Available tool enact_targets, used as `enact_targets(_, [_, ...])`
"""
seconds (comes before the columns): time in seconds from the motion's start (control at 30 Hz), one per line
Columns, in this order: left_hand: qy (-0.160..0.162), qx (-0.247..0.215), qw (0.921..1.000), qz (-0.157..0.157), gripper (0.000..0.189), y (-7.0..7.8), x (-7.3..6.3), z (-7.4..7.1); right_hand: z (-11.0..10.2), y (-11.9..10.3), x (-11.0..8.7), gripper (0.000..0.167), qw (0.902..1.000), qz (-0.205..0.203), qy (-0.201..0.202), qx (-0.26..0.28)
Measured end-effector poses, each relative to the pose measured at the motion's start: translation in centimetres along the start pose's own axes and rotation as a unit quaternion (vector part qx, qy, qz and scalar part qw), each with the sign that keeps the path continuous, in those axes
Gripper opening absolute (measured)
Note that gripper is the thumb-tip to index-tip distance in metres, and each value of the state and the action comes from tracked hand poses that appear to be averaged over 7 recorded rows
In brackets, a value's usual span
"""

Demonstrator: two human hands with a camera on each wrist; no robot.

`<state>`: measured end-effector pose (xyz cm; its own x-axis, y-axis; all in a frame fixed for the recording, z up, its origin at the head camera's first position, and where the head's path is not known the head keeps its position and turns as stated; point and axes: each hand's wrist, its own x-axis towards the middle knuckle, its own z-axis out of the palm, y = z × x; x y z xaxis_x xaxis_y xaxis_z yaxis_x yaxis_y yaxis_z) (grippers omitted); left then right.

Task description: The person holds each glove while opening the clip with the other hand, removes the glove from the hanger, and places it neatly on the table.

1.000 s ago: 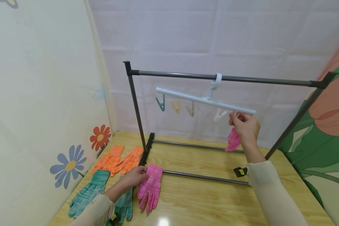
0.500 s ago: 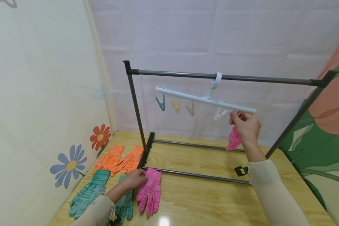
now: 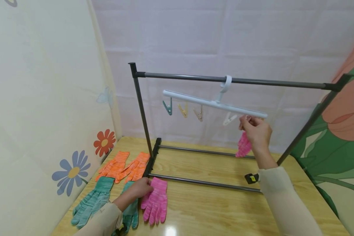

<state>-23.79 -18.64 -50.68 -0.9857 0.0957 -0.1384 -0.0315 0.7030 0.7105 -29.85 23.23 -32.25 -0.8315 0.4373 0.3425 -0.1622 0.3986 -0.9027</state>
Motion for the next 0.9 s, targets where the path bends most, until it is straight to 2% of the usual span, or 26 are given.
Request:
enact_targets(0.23, [0.015,0.046,0.9987,0.015,0.033,0.08,0.06,0.45,-0.06,-0.04,-0.03,0.037,1.0,0.002,-0.003,0.003])
enact_targets(0.47, [0.019,0.074,0.9969,0.017,0.033,0.29,0.15,0.73,-0.07,0.14,0.07,0.04,1.0,0.007,0.0,-0.005])
enact_targets(0.7, [0.029,0.104,0.9933,0.041,0.036,0.3,0.43,0.85,0.0,0.27,0.3,0.037,1.0,0.006,-0.003,-0.002])
enact_targets(0.9, [0.021,0.115,0.9929,0.024,0.035,0.68,0.41,0.56,0.03,0.29,0.18,0.038,1.0,0.002,0.0,-0.001])
